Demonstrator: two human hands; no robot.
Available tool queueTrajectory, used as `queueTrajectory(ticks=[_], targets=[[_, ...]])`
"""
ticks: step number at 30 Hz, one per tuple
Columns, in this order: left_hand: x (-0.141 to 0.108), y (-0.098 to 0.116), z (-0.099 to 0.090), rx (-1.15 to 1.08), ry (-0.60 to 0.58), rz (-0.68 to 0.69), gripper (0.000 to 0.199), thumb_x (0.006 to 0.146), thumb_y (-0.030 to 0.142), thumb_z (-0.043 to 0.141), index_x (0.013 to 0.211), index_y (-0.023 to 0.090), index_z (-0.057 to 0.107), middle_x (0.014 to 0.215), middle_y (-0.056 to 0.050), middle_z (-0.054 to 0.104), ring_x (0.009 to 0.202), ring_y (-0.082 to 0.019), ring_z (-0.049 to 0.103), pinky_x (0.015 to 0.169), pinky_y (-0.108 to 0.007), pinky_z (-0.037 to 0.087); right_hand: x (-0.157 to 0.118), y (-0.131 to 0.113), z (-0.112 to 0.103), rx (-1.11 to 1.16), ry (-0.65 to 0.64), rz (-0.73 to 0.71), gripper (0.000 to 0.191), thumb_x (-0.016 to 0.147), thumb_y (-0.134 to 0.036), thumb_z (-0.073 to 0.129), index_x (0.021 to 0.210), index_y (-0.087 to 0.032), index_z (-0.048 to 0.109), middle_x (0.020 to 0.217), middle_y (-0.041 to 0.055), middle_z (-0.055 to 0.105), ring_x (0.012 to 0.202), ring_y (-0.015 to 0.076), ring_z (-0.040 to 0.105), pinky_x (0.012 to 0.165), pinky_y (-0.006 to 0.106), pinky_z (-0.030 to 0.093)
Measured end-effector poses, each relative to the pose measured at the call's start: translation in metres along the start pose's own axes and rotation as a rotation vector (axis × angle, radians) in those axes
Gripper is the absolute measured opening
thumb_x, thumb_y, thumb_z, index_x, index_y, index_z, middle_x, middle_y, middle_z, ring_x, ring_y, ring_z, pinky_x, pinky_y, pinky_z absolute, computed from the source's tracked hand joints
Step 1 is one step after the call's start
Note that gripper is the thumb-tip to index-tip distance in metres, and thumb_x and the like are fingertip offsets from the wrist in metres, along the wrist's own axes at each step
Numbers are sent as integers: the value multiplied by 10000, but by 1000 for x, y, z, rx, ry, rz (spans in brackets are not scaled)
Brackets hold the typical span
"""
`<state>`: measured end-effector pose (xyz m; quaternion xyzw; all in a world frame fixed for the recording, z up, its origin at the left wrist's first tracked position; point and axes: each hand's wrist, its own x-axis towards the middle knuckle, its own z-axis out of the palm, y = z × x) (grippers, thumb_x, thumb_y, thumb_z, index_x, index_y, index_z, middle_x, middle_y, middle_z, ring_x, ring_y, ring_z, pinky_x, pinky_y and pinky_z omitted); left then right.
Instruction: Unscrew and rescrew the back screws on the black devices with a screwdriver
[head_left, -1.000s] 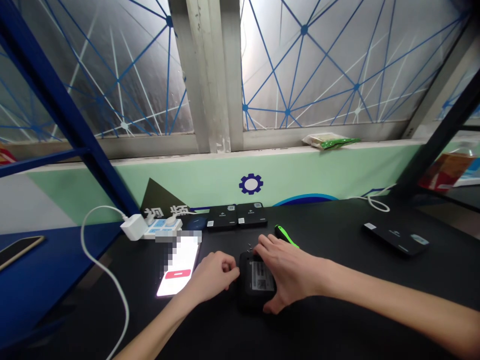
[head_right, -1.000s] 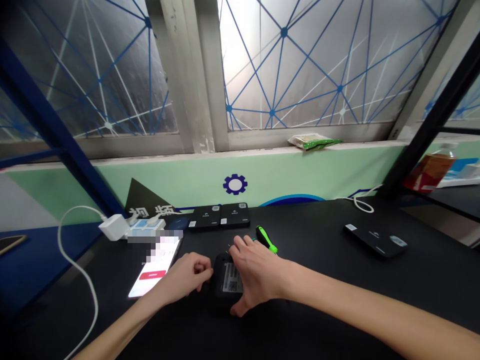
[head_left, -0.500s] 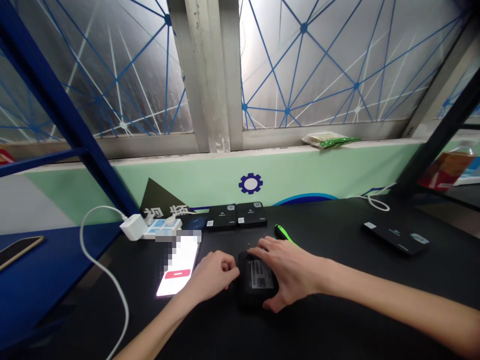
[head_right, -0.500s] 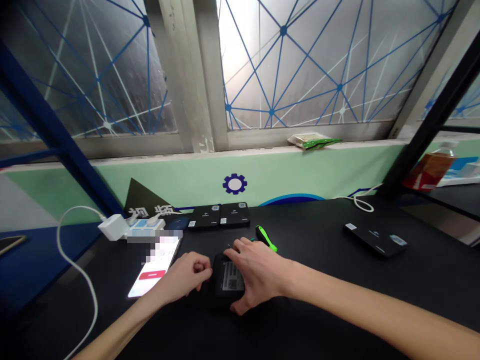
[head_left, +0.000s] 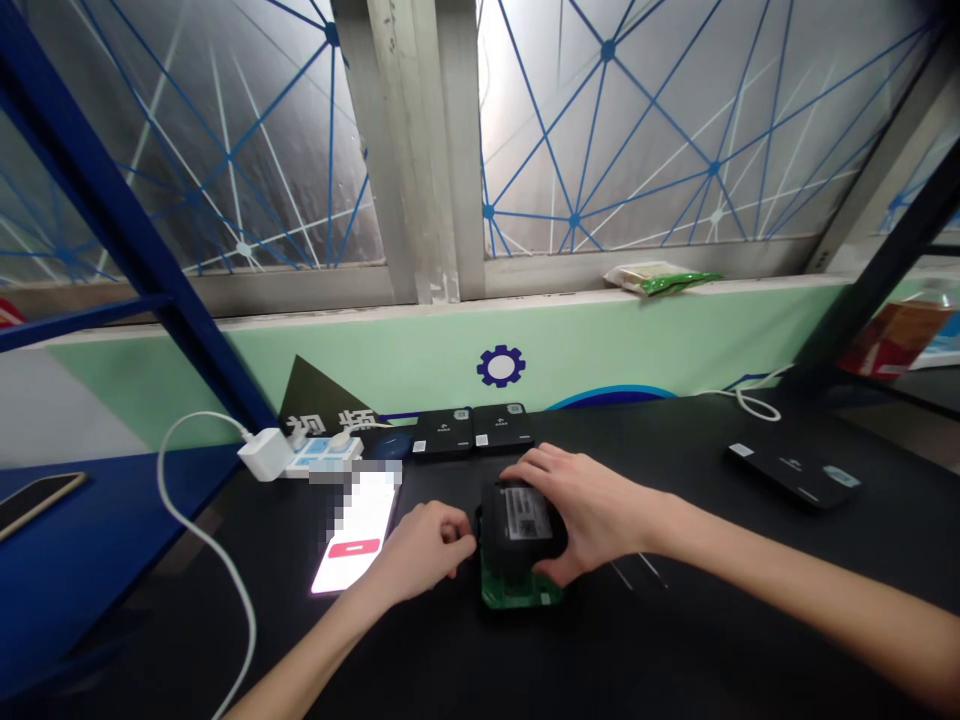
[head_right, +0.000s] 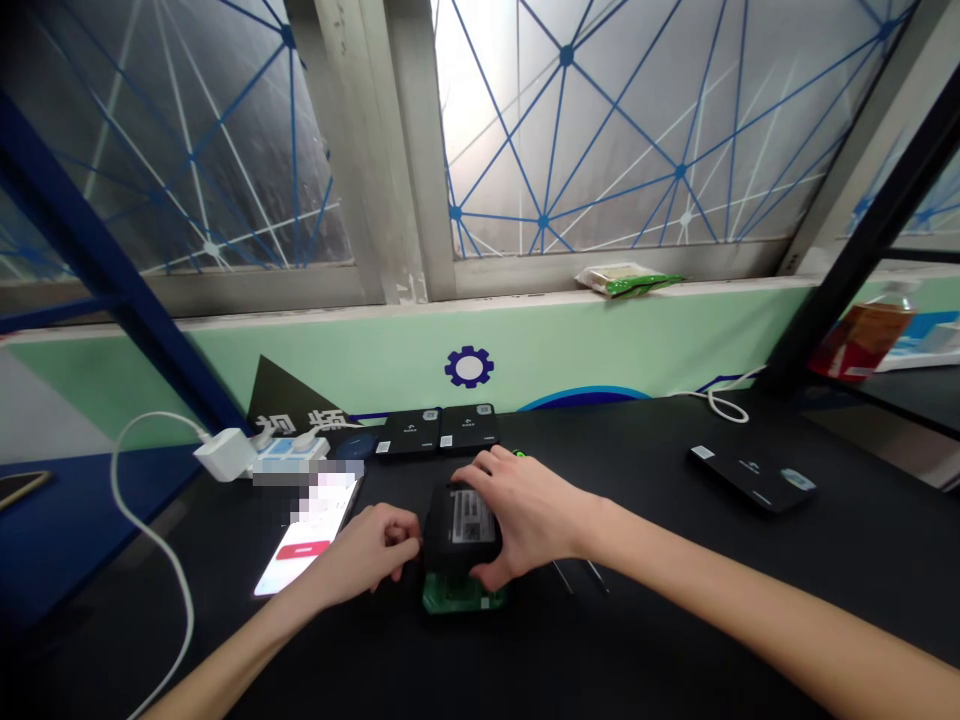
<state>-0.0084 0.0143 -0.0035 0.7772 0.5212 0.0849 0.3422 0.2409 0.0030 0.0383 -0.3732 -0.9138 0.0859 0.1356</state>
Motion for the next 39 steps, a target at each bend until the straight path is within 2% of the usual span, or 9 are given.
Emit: queueTrajectory(ticks=[5,10,14,17,22,33,39], targets=[[-1,-1,0,-32,-15,8,217,815,287,482,684,188,625,530,27,614,427,-110,518,423,-176,372,16,30,4,6,82,9,841,587,-462,789,1317,-141,521,1164,148,593,1048,319,538,870,441,472],[-2,-2,1,-66,-43,-4,232,822,276,459,655,182,591,538,19,642,336,-87,441,365,-177,356,48,57,16,-21,106,-28,853,598,-493,792,1311,-107,527,1171,172,591,1097,341,525,909,462,459],[0,-3,2,-96,-45,-19,232,817,259,449,637,183,573,534,15,648,318,-82,429,342,-171,344,72,73,25,-29,118,-36,831,598,-455,798,1304,-111,528,1181,178,594,1096,347,536,897,457,460],[1,-5,4,-116,-42,-31,237,817,257,446,619,184,554,533,12,653,303,-80,426,328,-169,335,80,80,29,-30,114,-34,819,587,-447,808,1289,-121,537,1169,169,596,1084,345,546,895,448,461],[4,-7,6,-142,-30,-38,235,818,251,448,611,186,537,537,8,662,299,-81,443,324,-166,329,78,85,31,-17,124,-58,775,613,-440,807,1276,-135,544,1183,161,586,1098,337,544,911,443,465],[5,-7,6,-122,-17,-33,225,810,240,451,611,191,546,472,35,608,285,-80,412,326,-165,324,68,86,37,-79,184,-103,773,671,-501,813,1314,-173,537,1364,181,501,1232,362,473,1004,501,440],[4,-6,6,-108,-23,-38,229,819,260,456,627,184,557,487,30,608,296,-75,418,341,-164,331,62,81,32,-66,197,-102,730,697,-494,798,1308,-186,545,1413,182,466,1255,369,446,1023,542,412]])
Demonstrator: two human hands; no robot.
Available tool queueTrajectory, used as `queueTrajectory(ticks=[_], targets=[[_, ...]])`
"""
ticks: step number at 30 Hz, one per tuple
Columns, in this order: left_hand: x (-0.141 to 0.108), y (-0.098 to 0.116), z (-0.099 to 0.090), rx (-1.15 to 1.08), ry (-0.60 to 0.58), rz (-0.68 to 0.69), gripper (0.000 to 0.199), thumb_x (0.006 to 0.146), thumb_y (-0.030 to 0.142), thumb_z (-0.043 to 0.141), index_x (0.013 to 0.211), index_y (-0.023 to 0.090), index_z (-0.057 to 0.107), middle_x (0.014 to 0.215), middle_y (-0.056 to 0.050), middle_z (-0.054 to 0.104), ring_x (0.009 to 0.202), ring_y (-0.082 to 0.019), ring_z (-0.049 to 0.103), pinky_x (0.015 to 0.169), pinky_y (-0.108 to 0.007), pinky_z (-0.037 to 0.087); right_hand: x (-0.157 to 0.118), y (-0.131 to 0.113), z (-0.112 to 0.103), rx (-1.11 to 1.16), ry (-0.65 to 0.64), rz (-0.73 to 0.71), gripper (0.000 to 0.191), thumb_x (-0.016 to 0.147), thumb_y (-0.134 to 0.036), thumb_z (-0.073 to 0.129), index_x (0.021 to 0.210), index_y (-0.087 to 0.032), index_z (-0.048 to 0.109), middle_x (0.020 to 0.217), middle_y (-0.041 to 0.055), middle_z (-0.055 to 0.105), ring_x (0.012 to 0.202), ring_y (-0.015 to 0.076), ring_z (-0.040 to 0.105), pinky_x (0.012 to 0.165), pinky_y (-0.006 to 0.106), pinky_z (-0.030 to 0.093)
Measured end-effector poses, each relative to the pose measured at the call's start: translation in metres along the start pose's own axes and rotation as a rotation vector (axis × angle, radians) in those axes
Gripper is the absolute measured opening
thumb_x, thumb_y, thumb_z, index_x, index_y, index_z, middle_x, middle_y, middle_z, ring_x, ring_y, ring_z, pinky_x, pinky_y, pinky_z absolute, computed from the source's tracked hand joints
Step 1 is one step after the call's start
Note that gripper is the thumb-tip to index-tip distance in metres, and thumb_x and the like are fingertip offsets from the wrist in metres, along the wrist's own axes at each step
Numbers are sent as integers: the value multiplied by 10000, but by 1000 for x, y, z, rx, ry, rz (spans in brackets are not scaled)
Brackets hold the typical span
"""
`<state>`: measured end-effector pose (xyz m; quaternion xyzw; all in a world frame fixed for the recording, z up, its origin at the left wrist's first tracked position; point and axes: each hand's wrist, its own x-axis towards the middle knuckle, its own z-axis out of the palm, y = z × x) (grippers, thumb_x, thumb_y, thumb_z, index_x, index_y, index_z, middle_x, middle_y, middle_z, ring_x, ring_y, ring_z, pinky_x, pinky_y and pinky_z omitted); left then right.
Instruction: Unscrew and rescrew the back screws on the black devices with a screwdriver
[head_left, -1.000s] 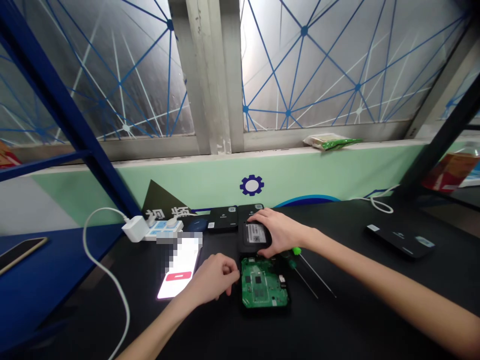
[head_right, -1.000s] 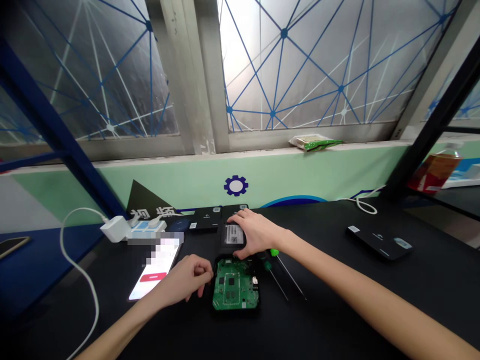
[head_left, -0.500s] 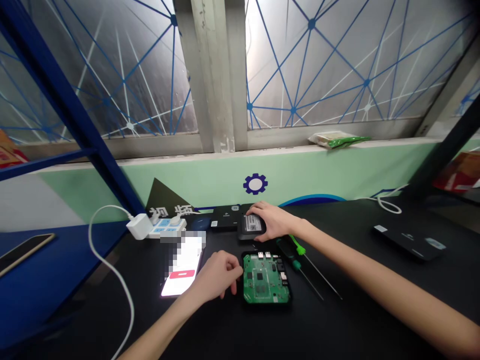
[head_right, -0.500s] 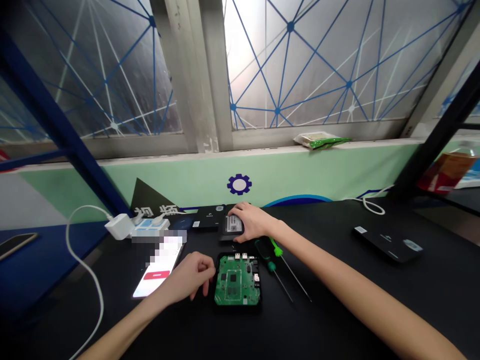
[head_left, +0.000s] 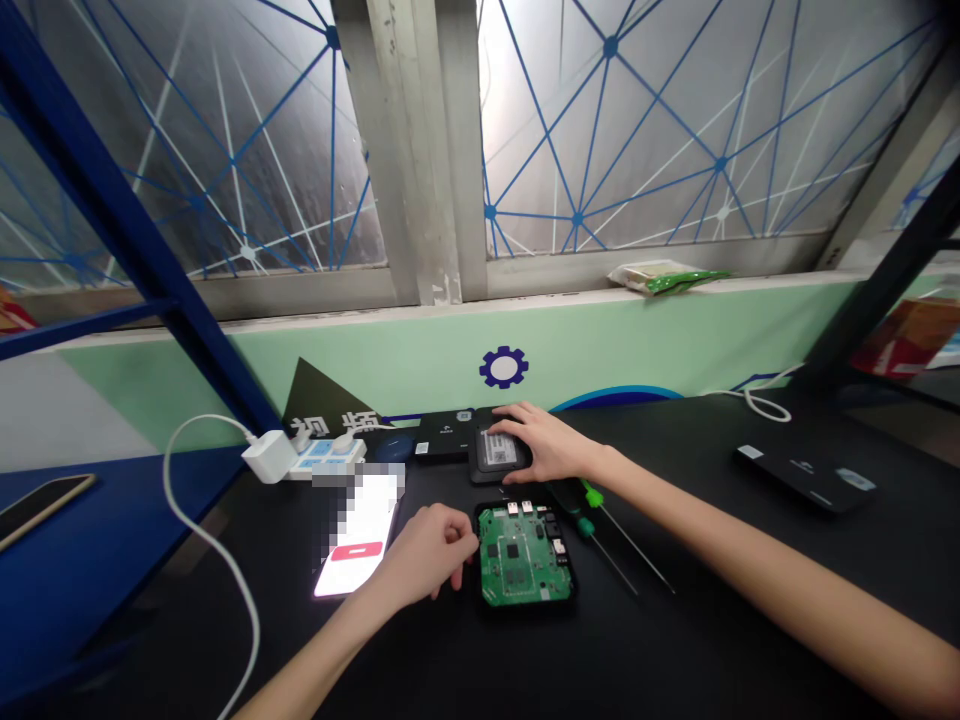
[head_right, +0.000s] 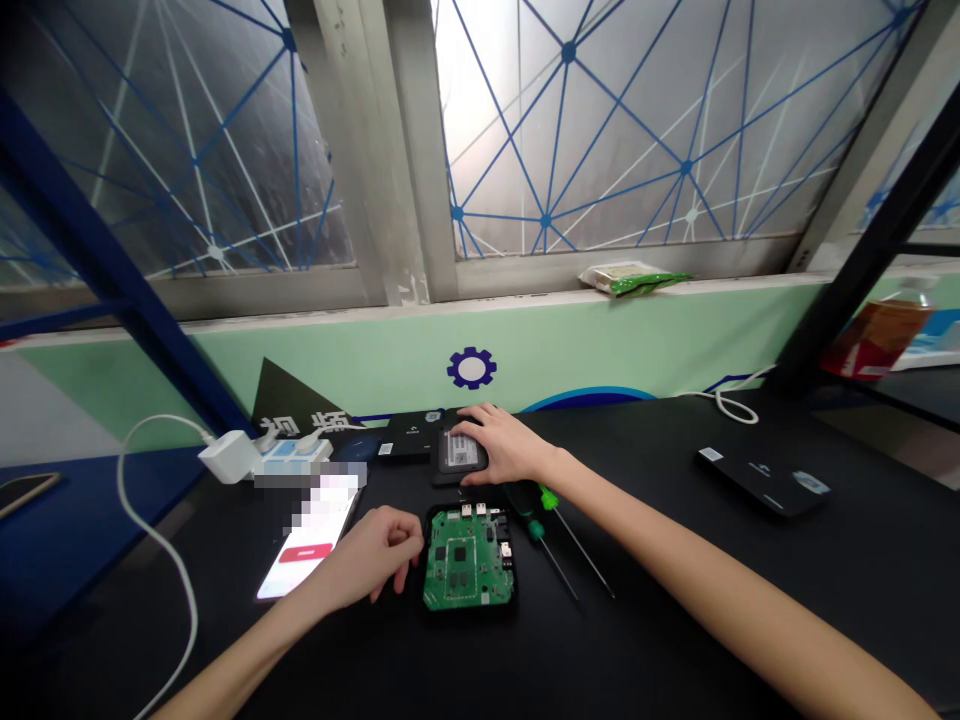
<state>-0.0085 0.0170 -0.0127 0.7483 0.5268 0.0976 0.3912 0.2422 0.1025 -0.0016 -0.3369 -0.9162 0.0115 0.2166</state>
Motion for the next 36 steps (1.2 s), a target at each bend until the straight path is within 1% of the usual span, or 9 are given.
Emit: queueTrajectory(ticks=[5,8,11,16,19,22,26,31,36], targets=[[-2,3,-1,0,-16,0,224,811,262,454,618,188,542,511,24,627,311,-80,442,358,-169,347,-12,-16,-15,-14,67,19,452,847,-393,681,1240,-191,587,1339,159,531,1190,320,495,1014,494,422],[-3,4,-2,0,-27,-3,218,794,252,456,597,189,527,519,19,633,319,-82,454,370,-173,356,-27,-24,-25,-14,83,64,249,906,-332,601,1108,-193,644,1082,114,649,1021,270,575,898,410,470],[-5,5,-3,7,-35,-5,225,790,250,450,585,192,524,525,14,640,336,-95,473,378,-182,361,-47,-23,-35,17,52,145,148,903,-300,592,974,-197,671,847,50,673,808,203,611,725,306,455],[-5,5,-4,43,-27,15,238,797,244,447,588,196,551,504,20,632,426,-127,541,487,-207,412,-79,-10,-44,42,69,396,259,926,-335,528,724,-192,605,554,-26,563,515,131,506,562,251,350],[-4,6,-5,60,-23,32,244,808,246,451,591,199,553,490,20,627,528,-158,611,581,-223,436,-89,-7,-44,46,26,518,289,893,-356,556,652,-196,555,540,-20,579,498,132,512,529,246,318],[-3,9,-5,73,-28,34,271,842,292,451,612,202,560,491,22,630,526,-165,603,577,-229,421,-91,-9,-43,29,-14,575,312,857,-365,586,602,-200,517,546,-10,596,500,139,519,514,246,301],[-4,11,-7,85,-38,39,318,882,336,431,628,204,567,493,22,629,530,-166,588,562,-224,397,-88,-19,-39,77,-12,541,254,867,-323,578,647,-201,544,539,-25,573,498,131,511,519,240,312],[-4,12,-9,93,-49,54,300,879,307,416,668,201,601,502,24,631,505,-159,562,550,-223,389,-80,-40,-38,113,3,374,77,850,-218,602,788,-202,645,656,-21,610,587,124,540,568,231,343],[-6,13,-11,118,-40,64,285,886,321,428,678,205,584,511,35,622,412,-128,502,500,-218,363,-64,-59,-38,128,-192,203,58,805,-184,634,810,-214,683,712,-18,670,632,130,588,598,235,372]])
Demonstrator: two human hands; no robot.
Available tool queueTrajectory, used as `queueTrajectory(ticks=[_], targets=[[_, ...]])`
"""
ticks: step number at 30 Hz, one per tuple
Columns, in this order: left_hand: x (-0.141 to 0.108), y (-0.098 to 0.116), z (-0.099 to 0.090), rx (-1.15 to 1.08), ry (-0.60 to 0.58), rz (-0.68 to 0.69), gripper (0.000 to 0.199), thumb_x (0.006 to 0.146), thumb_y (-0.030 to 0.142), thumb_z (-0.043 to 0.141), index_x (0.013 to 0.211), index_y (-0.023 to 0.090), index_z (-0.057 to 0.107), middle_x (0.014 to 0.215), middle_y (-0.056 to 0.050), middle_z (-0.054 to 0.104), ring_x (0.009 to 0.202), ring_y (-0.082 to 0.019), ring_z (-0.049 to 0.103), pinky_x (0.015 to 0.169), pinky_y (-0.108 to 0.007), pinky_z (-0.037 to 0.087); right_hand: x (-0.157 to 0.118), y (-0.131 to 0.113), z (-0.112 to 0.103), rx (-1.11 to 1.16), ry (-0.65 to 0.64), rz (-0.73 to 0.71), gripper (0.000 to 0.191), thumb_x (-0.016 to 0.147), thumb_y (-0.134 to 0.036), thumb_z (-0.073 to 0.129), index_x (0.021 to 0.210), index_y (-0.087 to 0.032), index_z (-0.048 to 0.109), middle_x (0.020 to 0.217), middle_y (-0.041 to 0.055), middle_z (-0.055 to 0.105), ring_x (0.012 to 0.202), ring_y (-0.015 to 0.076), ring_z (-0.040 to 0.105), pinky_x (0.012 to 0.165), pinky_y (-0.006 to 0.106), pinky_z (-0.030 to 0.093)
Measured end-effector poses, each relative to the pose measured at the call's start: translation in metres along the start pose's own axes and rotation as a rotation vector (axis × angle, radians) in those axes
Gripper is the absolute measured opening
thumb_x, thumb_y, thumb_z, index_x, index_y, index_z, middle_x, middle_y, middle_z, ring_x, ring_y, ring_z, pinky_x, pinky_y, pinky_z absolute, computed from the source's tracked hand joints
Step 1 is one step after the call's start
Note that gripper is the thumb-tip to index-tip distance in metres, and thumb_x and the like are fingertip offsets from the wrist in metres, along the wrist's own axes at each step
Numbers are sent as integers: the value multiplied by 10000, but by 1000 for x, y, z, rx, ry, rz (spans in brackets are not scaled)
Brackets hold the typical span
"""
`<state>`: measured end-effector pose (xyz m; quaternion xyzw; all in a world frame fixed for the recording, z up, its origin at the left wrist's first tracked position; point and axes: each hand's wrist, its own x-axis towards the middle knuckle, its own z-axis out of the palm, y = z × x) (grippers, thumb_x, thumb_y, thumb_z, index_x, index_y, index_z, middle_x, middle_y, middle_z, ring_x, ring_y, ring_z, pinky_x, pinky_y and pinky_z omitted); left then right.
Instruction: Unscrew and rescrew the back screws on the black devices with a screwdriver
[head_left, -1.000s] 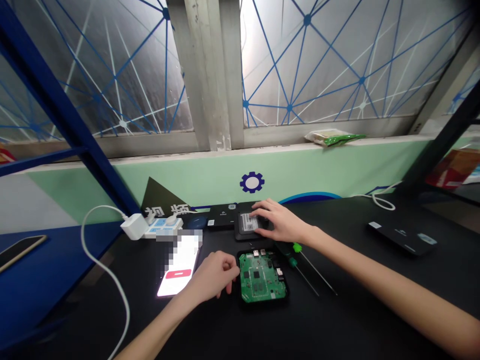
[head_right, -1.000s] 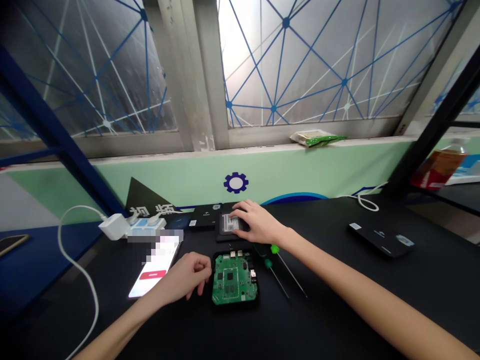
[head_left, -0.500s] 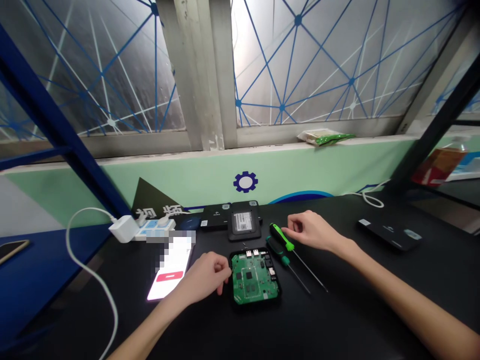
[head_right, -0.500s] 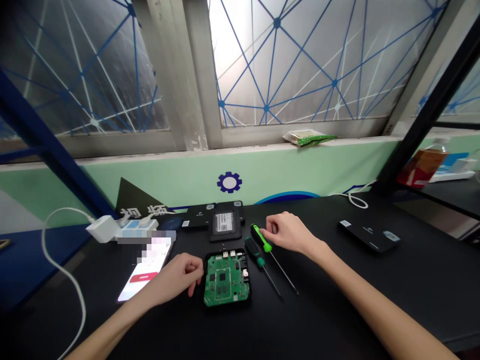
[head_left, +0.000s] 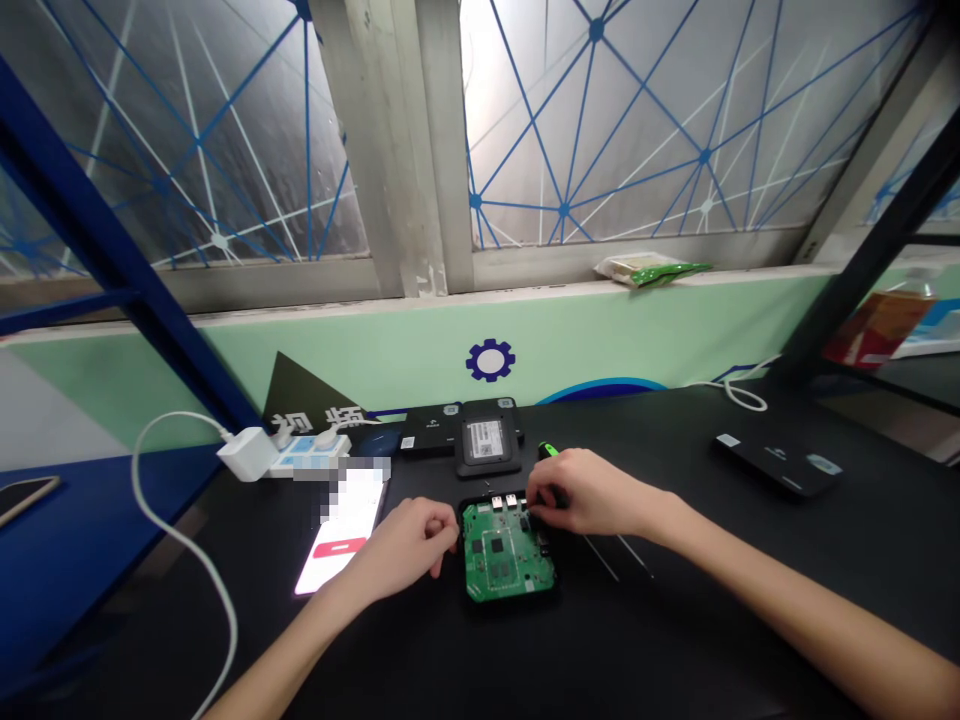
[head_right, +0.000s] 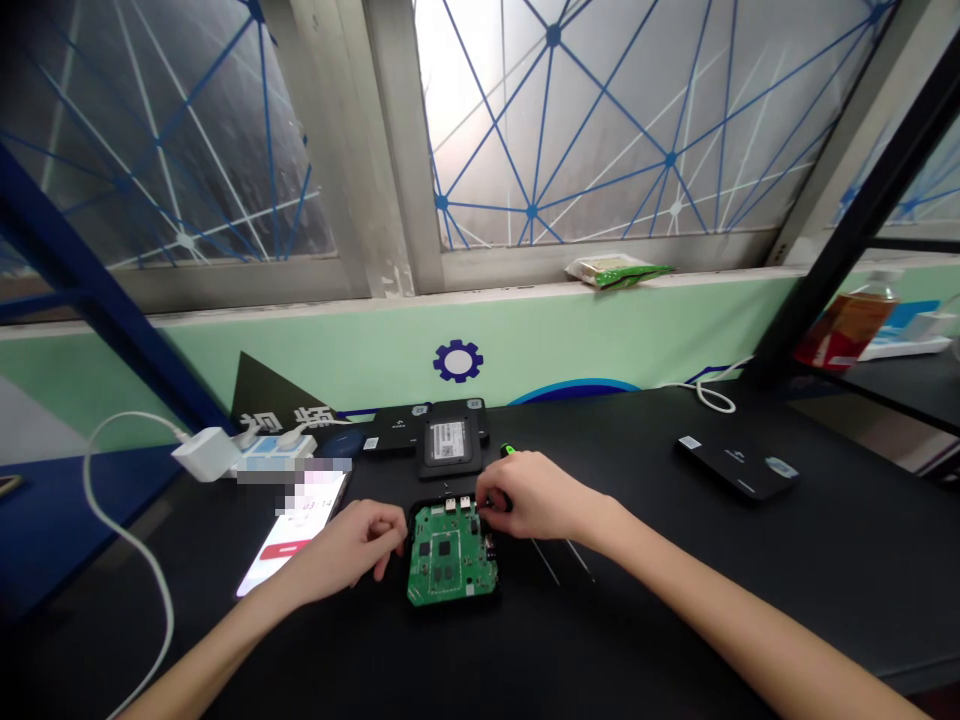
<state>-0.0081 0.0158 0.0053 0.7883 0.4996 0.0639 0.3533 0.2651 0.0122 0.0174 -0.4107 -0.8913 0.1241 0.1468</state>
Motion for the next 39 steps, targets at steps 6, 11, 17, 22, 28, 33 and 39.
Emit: queueTrajectory(ticks=[6,11,17,22,28,33,39], targets=[[-2,2,-1,33,21,15,250,866,273,425,676,204,572,514,35,617,438,-130,530,524,-216,376,24,-24,-4,-223,-185,-48,86,714,-234,666,770,-203,722,808,55,722,680,202,656,538,266,377],[-4,3,-3,82,50,-5,247,855,258,429,689,207,606,516,28,616,475,-149,558,519,-222,355,46,-41,-8,-406,-381,24,132,637,-228,698,736,-164,759,710,109,725,607,252,677,488,284,406],[-6,8,-6,151,108,-52,237,846,227,438,634,210,541,516,21,602,491,-162,544,504,-237,286,61,-44,-4,-475,-458,-52,192,599,-306,774,711,-151,757,629,98,702,590,248,670,473,284,424],[-7,9,-6,157,116,-56,237,852,229,443,643,212,553,528,18,604,512,-171,560,518,-246,288,58,-42,-4,-491,-440,-97,170,626,-296,736,719,-155,758,645,98,707,580,239,660,467,283,400],[-8,8,-7,137,104,-45,237,854,236,439,651,211,559,522,20,609,522,-170,569,532,-241,318,54,-39,-8,-428,-424,-95,120,629,-272,728,682,-167,751,629,78,699,532,204,620,426,265,299],[-6,1,-7,102,75,-55,210,833,245,448,673,204,578,509,19,611,498,-162,573,517,-230,345,49,-31,-10,-342,-404,-111,77,660,-243,712,638,-171,725,587,41,664,503,162,558,424,266,244],[-3,-8,-5,2,-26,-90,176,809,253,439,708,197,571,521,13,646,369,-134,517,410,-210,370,42,-17,-6,-202,-334,-135,76,665,-241,704,693,-173,685,657,5,647,527,119,486,461,254,259]])
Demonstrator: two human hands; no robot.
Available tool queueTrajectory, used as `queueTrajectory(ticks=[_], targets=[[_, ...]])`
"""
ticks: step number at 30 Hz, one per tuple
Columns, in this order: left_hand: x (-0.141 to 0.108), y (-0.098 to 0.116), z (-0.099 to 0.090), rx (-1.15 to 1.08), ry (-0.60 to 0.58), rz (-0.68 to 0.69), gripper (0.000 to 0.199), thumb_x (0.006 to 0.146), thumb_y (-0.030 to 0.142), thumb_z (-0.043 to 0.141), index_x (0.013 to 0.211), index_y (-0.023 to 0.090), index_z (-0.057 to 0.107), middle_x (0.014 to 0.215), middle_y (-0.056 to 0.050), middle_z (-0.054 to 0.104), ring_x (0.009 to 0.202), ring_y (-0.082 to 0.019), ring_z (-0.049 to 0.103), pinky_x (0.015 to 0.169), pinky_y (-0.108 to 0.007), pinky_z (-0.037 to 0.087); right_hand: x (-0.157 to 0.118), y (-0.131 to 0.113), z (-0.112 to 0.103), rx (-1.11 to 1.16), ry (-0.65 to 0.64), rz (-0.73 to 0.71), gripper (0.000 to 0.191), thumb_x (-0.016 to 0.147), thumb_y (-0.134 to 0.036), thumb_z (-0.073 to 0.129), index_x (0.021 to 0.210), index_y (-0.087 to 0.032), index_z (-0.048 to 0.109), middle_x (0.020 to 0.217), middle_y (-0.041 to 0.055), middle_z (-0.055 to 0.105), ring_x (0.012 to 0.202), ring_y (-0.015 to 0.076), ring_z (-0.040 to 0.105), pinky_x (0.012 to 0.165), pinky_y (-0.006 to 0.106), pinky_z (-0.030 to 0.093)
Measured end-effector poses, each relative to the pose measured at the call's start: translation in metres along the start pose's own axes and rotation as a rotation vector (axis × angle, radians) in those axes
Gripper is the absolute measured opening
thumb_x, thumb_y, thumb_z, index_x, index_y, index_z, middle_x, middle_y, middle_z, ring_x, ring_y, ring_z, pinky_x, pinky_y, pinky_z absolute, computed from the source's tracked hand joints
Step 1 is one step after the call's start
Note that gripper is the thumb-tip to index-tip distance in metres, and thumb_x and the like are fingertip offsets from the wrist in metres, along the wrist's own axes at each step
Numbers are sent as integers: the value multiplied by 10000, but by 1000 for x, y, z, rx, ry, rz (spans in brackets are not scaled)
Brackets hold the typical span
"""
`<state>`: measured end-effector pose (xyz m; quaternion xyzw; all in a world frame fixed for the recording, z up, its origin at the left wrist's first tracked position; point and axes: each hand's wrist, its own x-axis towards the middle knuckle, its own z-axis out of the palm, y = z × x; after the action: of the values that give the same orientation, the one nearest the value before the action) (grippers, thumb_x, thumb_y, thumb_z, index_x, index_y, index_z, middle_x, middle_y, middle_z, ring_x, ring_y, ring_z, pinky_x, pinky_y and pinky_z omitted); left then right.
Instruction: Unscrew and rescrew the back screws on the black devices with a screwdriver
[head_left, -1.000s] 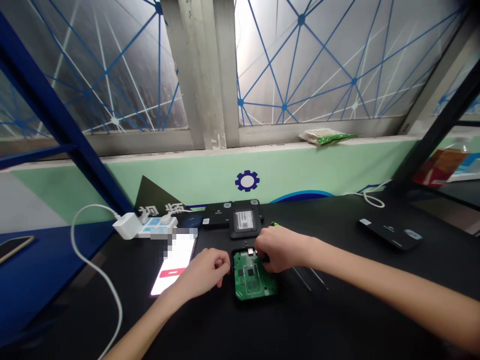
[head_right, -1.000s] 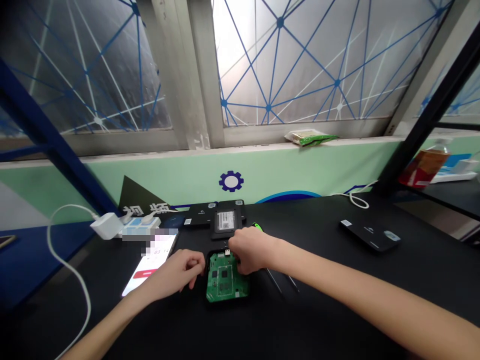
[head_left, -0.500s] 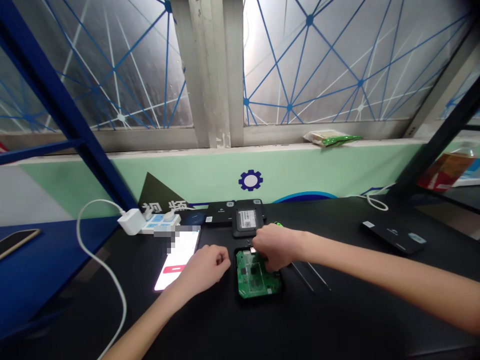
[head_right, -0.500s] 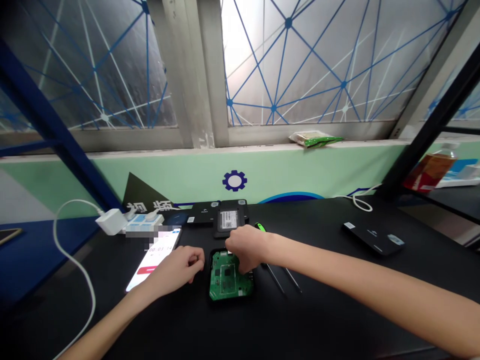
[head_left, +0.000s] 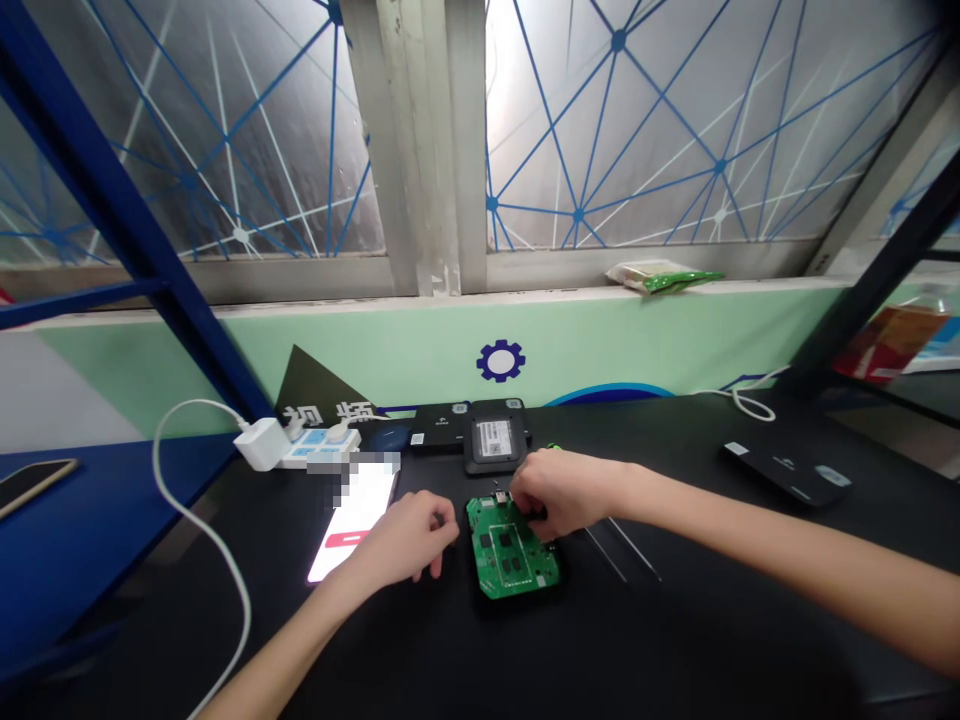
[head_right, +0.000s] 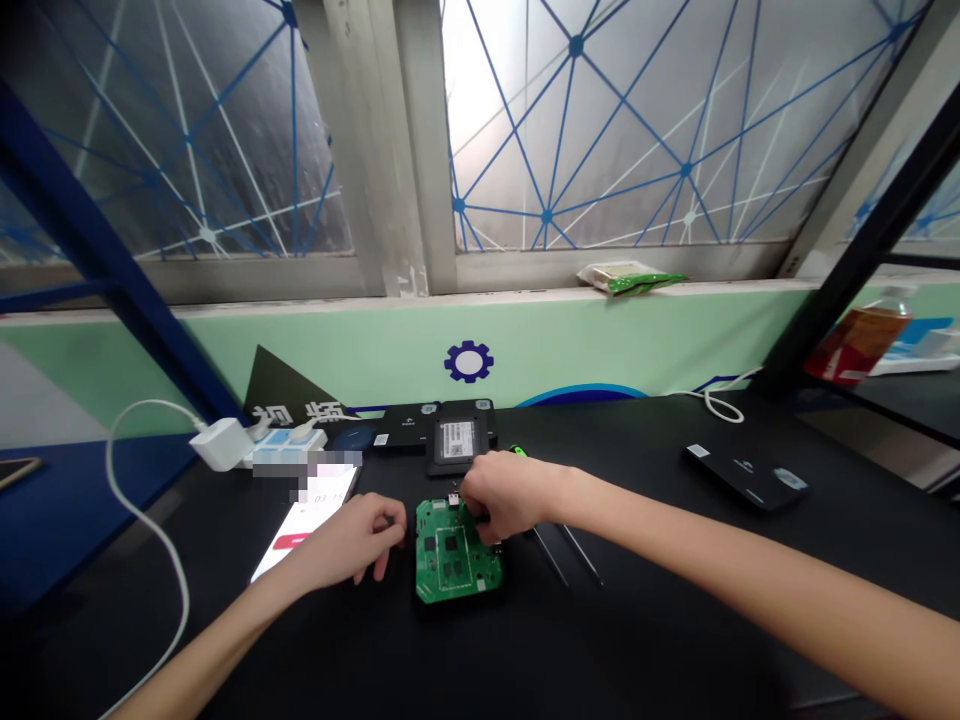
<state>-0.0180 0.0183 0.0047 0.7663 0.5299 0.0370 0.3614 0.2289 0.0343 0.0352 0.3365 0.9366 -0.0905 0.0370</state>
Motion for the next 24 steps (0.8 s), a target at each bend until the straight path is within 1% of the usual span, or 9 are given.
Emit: queueTrajectory(ticks=[3,6,9,13,15,17,20,22,24], targets=[[-1,1,0,-55,-66,8,171,805,237,438,706,190,570,510,10,651,345,-120,511,396,-196,383,-4,3,3,78,64,-43,70,670,-212,700,698,-170,652,694,-5,636,567,110,486,505,243,313],[-3,5,0,-103,-117,17,166,808,229,439,706,183,563,505,4,651,347,-118,523,369,-179,353,-10,7,6,159,142,-94,68,685,-176,689,719,-167,630,721,-9,625,606,108,505,546,231,364],[-3,7,-1,-139,-145,21,170,805,229,443,719,172,577,515,-5,656,354,-120,529,344,-171,325,-17,11,12,245,236,-103,81,707,-155,685,760,-168,625,753,-11,622,634,107,533,577,222,406],[-1,4,1,-172,-146,14,186,814,244,445,698,169,570,516,-12,657,346,-115,519,339,-173,329,-29,15,23,370,367,-66,101,714,-118,682,771,-171,619,772,-8,616,669,112,562,625,223,456],[1,3,2,-182,-142,5,180,808,241,450,686,170,563,514,-10,655,335,-110,509,341,-176,337,-35,15,27,444,436,-16,96,722,-114,675,773,-175,619,757,-7,605,657,116,554,602,222,464],[1,3,3,-190,-136,-4,173,804,238,452,685,171,557,513,-8,654,328,-104,500,341,-176,335,-40,16,32,532,506,16,77,746,-129,671,792,-176,631,762,1,621,649,120,554,598,232,474],[2,4,4,-198,-131,-13,160,798,235,452,685,172,546,518,-7,654,327,-99,499,340,-172,317,-45,17,38,634,614,45,26,786,-165,670,804,-175,654,778,20,654,676,135,574,640,258,491],[2,3,4,-202,-130,-14,155,795,238,451,687,173,541,530,-7,659,329,-96,501,339,-170,308,-47,17,41,679,655,62,17,798,-174,673,789,-175,658,769,24,660,692,142,580,661,269,493],[3,2,4,-206,-132,-16,156,795,244,444,693,174,539,542,-9,664,330,-96,500,337,-170,305,-48,17,44,713,662,72,26,797,-169,676,779,-175,658,760,23,657,691,144,576,660,271,489]])
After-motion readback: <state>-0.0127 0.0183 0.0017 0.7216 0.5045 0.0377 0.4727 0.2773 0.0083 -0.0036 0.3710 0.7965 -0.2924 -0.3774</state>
